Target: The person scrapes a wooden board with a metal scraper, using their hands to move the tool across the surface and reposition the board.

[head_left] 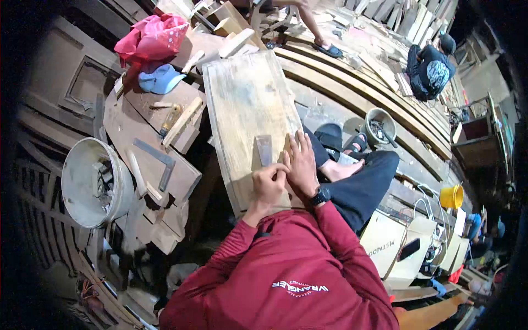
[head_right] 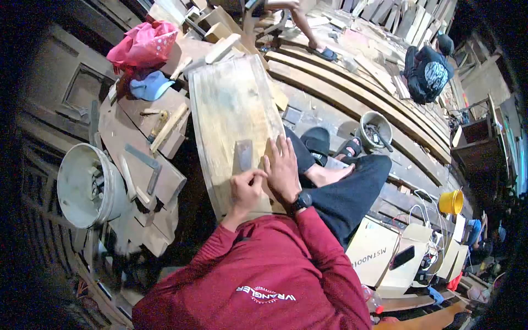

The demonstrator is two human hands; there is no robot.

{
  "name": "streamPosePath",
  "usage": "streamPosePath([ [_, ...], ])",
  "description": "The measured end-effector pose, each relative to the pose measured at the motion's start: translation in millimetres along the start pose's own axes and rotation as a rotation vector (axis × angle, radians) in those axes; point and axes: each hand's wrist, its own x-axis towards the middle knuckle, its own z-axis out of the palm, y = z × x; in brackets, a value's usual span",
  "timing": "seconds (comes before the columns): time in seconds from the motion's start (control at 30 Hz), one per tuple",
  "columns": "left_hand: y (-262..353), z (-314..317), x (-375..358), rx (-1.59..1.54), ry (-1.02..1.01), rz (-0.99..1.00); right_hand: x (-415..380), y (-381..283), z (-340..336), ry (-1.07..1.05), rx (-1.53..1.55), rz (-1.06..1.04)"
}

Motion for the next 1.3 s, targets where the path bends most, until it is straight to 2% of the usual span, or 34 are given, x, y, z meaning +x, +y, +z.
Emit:
streamPosePath([
  [0.07,-31,15,34,-0.123,0.144,0.035,1,1,3,-0.005,0.006,0.004],
  [0.2,-15,8,78,-0.035,0.192,-0.002,2,-6,-6,-0.021,-0.007,0.018],
  [0.27,-29,19,62,-0.161,0.229,0.049,1,-3,-2,0.002,0.009,0.013],
  [0.33,-17,9,21,-0.061,0.108,-0.021,0,-3,-3,-0.004,0.017,0.020],
  [0.4,-14,0,-18,-0.020,0.021,0.023,1,-4,-2,-0.011,0.033,0.036],
  [0.47,-16,-3,-28,-0.008,-0.014,0.025,-1,-4,-1,-0.015,0.038,0.047],
  [0.57,-34,0,6,-0.080,0.056,0.001,0,-2,-1,-0.007,0.030,0.020],
  [0.6,-57,16,31,-0.164,0.213,0.115,0,-2,-2,-0.008,0.036,0.025],
  [0.63,-58,18,56,-0.185,0.267,0.167,0,-3,-2,-0.007,0.041,0.033],
  [0.67,-40,2,71,-0.072,0.154,-0.045,0,-4,-2,-0.004,0.044,0.043],
  [0.73,-29,1,83,-0.063,0.226,-0.054,1,-4,-2,0.004,0.020,0.029],
  [0.83,-29,8,52,-0.132,0.259,0.073,0,-1,-1,0.010,0.029,0.032],
  [0.93,-34,-2,-12,-0.104,0.074,-0.006,0,-2,-2,0.005,0.054,0.040],
  [1.03,-35,-6,-34,-0.135,-0.023,-0.004,-2,0,0,0.014,0.047,0.031],
  [1.13,-32,-5,12,-0.085,0.065,-0.083,0,3,1,0.016,0.015,0.000],
  [1.2,-42,8,55,-0.200,0.185,0.040,-1,3,2,0.032,0.051,0.020],
  [1.3,-27,0,82,-0.101,0.186,-0.058,-2,0,1,0.041,0.042,0.032],
])
